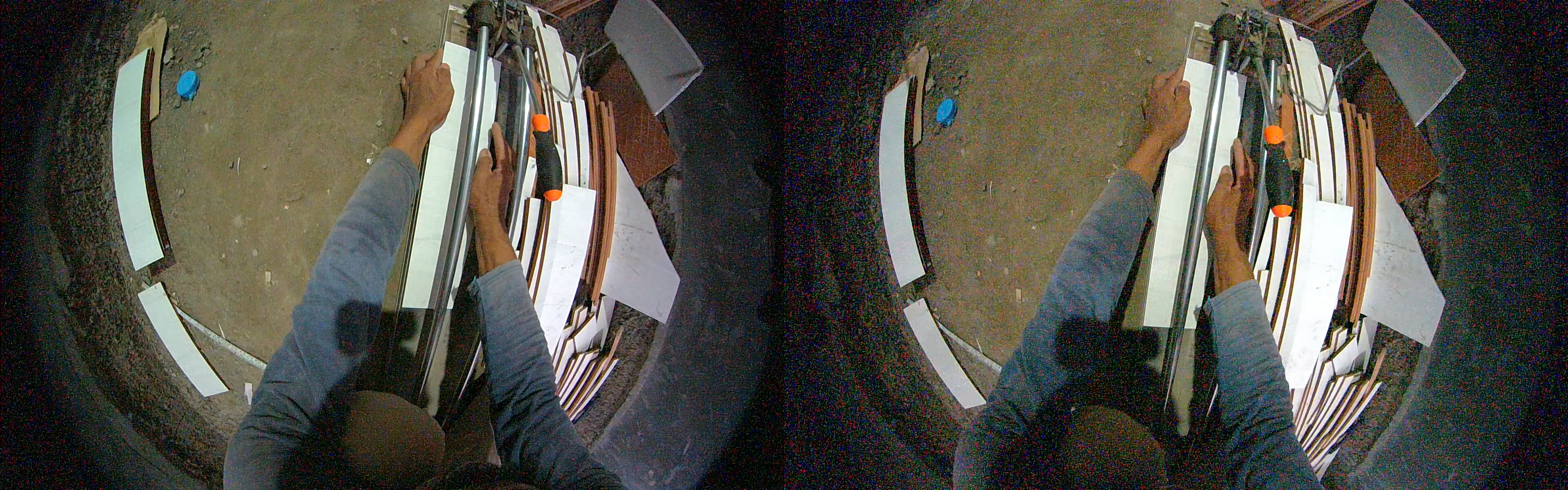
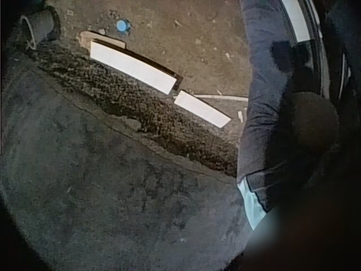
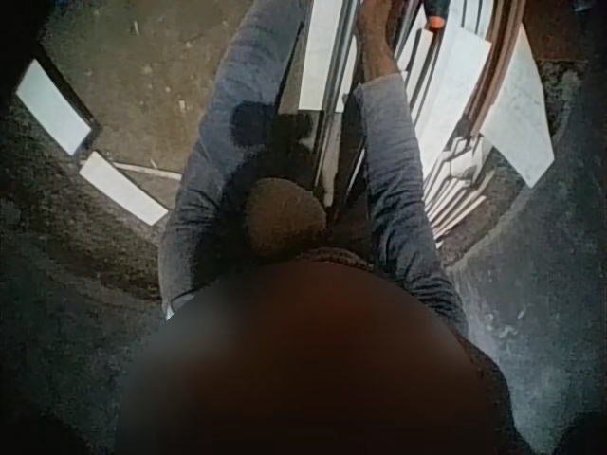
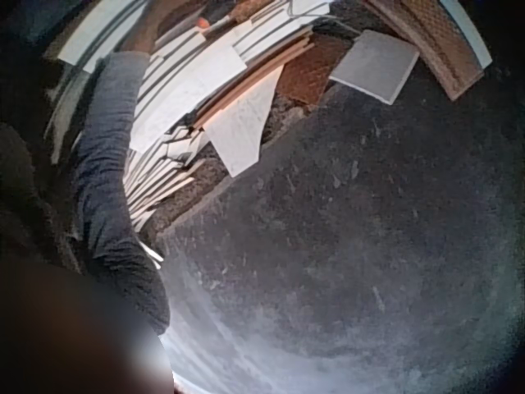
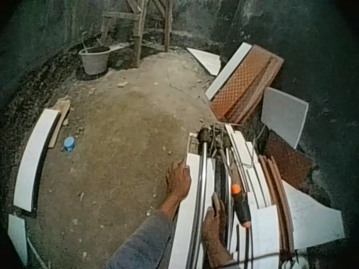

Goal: The person uses a manual tile cutter to cut white planks. They position each plank on the cutter, score it, and snap it to separate the pieces. The cut pieces are stacked nearby.

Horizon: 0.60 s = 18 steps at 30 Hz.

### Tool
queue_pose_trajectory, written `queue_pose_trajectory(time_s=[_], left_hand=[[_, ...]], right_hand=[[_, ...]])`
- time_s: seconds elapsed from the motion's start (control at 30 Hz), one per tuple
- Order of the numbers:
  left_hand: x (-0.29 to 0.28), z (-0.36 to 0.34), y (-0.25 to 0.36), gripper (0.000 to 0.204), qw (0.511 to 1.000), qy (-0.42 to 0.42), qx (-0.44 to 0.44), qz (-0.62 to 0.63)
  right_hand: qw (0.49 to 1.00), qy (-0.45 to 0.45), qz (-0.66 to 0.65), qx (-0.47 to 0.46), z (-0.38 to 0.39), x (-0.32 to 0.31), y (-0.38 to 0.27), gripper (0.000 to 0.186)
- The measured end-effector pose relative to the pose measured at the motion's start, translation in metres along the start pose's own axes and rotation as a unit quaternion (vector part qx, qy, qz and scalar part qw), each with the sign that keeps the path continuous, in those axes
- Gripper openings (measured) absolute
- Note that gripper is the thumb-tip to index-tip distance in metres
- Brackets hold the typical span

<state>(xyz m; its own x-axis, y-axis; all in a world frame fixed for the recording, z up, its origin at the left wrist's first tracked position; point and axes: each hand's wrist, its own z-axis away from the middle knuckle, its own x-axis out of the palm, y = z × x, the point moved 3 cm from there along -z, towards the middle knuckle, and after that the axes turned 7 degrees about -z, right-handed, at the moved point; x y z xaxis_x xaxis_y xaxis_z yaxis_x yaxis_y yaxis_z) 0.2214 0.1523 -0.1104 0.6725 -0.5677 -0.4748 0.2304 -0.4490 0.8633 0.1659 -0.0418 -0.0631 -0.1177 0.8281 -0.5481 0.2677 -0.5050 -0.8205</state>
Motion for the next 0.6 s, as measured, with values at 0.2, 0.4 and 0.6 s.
queue_pose_trajectory(time_s=[0.2,0.4,0.6], left_hand=[[0.002,-0.005,-0.005,0.047,1.000,-0.015,0.014,-0.002],[-0.013,0.019,-0.013,0.047,0.995,-0.042,0.072,-0.060],[-0.022,0.052,-0.006,0.046,0.998,-0.007,0.052,-0.027]], right_hand=[[0.999,0.012,0.025,0.022,0.000,0.000,0.000,0.055],[0.999,0.024,-0.033,0.013,0.001,0.004,0.002,0.053],[1.000,0.010,-0.012,-0.004,-0.001,0.004,0.011,0.053]])
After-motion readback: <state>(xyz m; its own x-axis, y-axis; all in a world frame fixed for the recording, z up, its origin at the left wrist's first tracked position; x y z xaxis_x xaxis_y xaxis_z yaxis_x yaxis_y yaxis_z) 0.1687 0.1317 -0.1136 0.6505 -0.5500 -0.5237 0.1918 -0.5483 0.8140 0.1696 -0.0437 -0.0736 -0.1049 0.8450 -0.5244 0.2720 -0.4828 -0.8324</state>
